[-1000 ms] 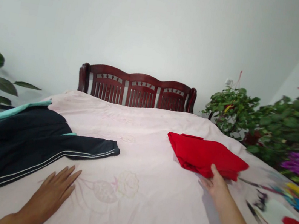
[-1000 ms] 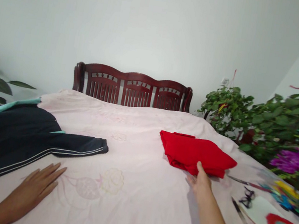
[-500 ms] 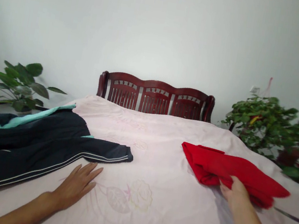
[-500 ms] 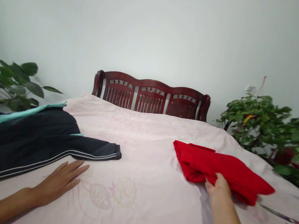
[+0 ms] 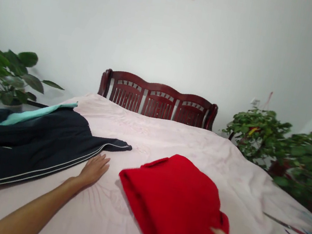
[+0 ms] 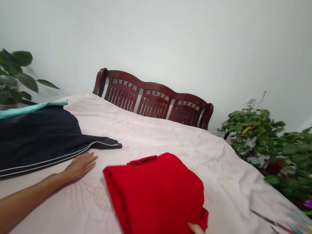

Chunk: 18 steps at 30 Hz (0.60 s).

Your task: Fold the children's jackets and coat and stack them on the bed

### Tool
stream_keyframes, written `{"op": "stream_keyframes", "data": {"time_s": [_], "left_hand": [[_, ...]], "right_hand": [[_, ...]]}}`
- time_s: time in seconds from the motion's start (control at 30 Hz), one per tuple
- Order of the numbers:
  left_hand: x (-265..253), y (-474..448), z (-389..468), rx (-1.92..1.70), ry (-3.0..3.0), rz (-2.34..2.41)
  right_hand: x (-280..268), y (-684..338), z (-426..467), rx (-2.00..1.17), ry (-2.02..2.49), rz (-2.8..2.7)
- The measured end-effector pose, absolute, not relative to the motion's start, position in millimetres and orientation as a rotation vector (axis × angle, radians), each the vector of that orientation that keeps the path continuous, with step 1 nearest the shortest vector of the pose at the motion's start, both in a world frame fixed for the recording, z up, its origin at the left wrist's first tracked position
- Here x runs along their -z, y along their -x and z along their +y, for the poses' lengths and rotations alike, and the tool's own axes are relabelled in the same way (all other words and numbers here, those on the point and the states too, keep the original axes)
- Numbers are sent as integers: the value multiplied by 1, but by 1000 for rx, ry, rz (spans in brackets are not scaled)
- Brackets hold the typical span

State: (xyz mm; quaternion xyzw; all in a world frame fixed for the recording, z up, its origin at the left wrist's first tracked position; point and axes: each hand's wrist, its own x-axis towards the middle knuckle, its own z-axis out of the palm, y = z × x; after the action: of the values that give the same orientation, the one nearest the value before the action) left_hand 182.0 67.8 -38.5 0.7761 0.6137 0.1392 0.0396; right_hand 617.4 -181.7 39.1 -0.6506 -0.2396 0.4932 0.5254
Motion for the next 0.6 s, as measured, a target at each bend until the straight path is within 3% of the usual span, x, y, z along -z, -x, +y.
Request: {"op": "stream_keyframes", "data": {"time_s": [0.13,0.3,0.4,0.5,0.6], "left_hand": [[52,-169,22,-467,-2441,1740],[56,-162,-18,-512,-2496,1604],[53,-166,-25,-547,-2489,1584],[51,-166,-24,-583,-2471,1587],[54,-163,-22,-645,-2461,1577]], "right_hand": [[-56,-603,-204,-1226,1797,-764],[-152,-612,-169,-1188,1826,-1131],[-224,-583,-107,-1087,1661,-1093],[-286,-536,-37,-1029,1193,-1268],[-310,-506,8,-872,893,-1448]]}}
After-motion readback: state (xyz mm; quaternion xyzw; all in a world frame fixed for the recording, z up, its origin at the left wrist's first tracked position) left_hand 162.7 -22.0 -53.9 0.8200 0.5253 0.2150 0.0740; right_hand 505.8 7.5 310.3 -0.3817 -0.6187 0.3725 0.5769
